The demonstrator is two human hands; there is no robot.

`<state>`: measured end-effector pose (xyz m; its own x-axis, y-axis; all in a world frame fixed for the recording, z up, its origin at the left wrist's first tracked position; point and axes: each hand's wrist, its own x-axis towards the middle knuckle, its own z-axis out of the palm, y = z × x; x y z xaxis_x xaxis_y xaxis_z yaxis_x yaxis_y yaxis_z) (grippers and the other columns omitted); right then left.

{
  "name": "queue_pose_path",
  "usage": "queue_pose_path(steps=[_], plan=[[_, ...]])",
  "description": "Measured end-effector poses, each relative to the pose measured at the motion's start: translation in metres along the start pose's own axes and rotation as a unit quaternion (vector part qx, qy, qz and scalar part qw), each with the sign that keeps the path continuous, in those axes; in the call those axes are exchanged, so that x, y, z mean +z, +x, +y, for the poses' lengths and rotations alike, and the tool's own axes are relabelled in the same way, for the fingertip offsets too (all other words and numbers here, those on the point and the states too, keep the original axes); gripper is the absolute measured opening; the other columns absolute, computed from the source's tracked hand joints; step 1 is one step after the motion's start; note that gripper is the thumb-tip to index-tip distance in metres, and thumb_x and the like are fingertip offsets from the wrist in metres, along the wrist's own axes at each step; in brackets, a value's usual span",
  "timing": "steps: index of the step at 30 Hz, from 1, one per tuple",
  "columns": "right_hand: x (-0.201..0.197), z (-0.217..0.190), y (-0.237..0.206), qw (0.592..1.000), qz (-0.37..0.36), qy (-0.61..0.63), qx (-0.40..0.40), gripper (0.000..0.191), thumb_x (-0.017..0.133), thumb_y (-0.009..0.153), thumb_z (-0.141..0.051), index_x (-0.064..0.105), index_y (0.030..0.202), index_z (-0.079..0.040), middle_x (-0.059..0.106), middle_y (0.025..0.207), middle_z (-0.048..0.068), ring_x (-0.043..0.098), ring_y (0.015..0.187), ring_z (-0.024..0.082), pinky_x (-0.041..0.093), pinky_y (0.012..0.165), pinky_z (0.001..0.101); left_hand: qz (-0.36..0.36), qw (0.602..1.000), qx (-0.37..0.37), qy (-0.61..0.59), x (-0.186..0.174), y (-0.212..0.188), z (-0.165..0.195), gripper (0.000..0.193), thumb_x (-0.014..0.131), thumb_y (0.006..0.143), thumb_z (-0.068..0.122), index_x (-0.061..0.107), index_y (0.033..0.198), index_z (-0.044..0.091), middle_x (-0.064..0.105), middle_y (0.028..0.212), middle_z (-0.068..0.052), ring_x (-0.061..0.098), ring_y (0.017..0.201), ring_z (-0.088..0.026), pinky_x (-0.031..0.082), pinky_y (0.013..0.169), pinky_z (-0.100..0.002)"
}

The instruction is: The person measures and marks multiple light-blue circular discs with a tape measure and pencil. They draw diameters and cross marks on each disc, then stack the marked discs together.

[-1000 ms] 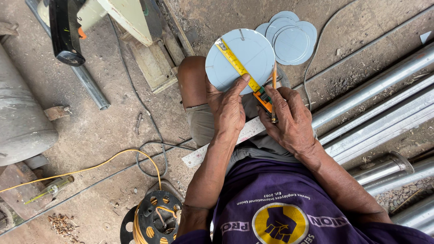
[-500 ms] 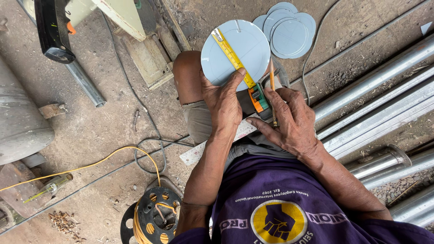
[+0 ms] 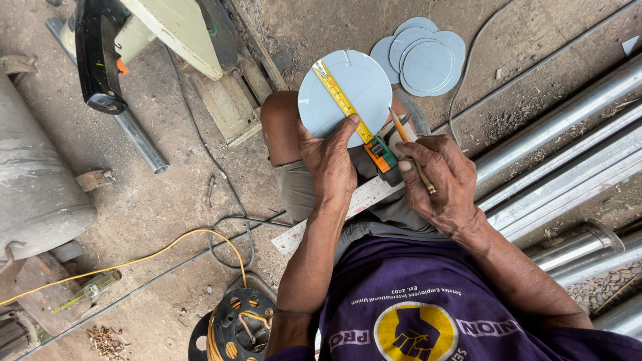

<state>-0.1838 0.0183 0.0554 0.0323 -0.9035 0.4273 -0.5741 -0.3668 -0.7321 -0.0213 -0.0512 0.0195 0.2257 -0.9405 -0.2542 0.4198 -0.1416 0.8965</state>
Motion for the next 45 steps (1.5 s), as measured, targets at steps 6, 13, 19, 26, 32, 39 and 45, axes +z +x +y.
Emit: queue_pose_path(steps=[6, 13, 19, 26, 32, 39, 45], plan=[[-0.002, 0.001, 0.022, 0.998, -0.01, -0.027, -0.062, 0.029, 0.073, 0.088, 0.003, 0.071, 0.117, 0.0, 0.069, 0.097, 0.01, 0.069, 0.09, 0.023, 0.059, 0.076, 0.0365, -0.019, 1.0, 0.004, -0.007, 0.002, -0.003, 0.0, 0.05, 0.073, 0.086, -0.01, 0.05, 0.129, 0.002, 0.064, 0.119, -0.017, 0.067, 0.108, -0.023, 0.06, 0.094, -0.038], [0.0, -0.005, 0.041, 0.993, -0.018, -0.054, -0.104, 0.031, 0.078, 0.085, 0.0, 0.073, 0.115, -0.003, 0.072, 0.1, 0.009, 0.071, 0.092, 0.023, 0.061, 0.077, 0.035, -0.033, 0.999, 0.006, 0.013, 0.002, -0.005, 0.004, 0.047, 0.071, 0.088, -0.01, 0.05, 0.129, -0.001, 0.063, 0.121, -0.018, 0.067, 0.111, -0.023, 0.06, 0.095, -0.038], [0.0, -0.006, 0.042, 0.991, -0.03, -0.072, -0.108, 0.033, 0.081, 0.083, -0.004, 0.073, 0.115, -0.003, 0.072, 0.102, 0.009, 0.07, 0.094, 0.024, 0.061, 0.078, 0.0362, -0.035, 0.999, 0.003, 0.005, 0.003, -0.006, 0.003, 0.044, 0.071, 0.089, -0.009, 0.052, 0.128, -0.002, 0.064, 0.121, -0.017, 0.067, 0.11, -0.022, 0.06, 0.096, -0.038], [0.004, -0.008, 0.048, 0.988, -0.033, -0.099, -0.116, 0.033, 0.082, 0.084, -0.009, 0.074, 0.116, -0.004, 0.072, 0.101, 0.008, 0.07, 0.091, 0.023, 0.059, 0.073, 0.0345, -0.026, 1.0, 0.013, 0.001, 0.001, -0.004, -0.001, 0.045, 0.072, 0.086, -0.01, 0.054, 0.126, -0.001, 0.066, 0.117, -0.015, 0.069, 0.106, -0.021, 0.06, 0.092, -0.036], [0.015, -0.001, 0.079, 0.983, -0.039, -0.113, -0.139, 0.029, 0.081, 0.091, -0.013, 0.075, 0.118, -0.004, 0.074, 0.105, 0.007, 0.065, 0.087, 0.02, 0.057, 0.069, 0.035, -0.031, 0.998, 0.046, -0.027, 0.002, -0.006, -0.008, 0.042, 0.075, 0.086, -0.01, 0.057, 0.123, -0.001, 0.068, 0.118, -0.013, 0.068, 0.107, -0.018, 0.058, 0.096, -0.036], [0.007, -0.003, 0.088, 0.978, -0.068, -0.102, -0.166, 0.024, 0.079, 0.095, -0.013, 0.073, 0.116, -0.004, 0.073, 0.106, 0.007, 0.069, 0.093, 0.02, 0.06, 0.074, 0.0347, -0.04, 0.999, 0.018, -0.016, -0.004, -0.006, -0.006, 0.044, 0.073, 0.087, -0.007, 0.054, 0.125, 0.001, 0.067, 0.117, -0.012, 0.068, 0.108, -0.019, 0.06, 0.096, -0.036], [-0.016, -0.009, 0.068, 0.982, -0.135, -0.06, -0.115, 0.027, 0.071, 0.077, -0.003, 0.074, 0.103, -0.003, 0.071, 0.089, 0.009, 0.068, 0.079, 0.021, 0.06, 0.065, 0.0365, -0.028, 0.999, 0.017, 0.009, -0.007, -0.004, -0.008, 0.044, 0.074, 0.087, -0.005, 0.051, 0.125, -0.001, 0.067, 0.115, -0.015, 0.07, 0.103, -0.021, 0.062, 0.09, -0.037]])
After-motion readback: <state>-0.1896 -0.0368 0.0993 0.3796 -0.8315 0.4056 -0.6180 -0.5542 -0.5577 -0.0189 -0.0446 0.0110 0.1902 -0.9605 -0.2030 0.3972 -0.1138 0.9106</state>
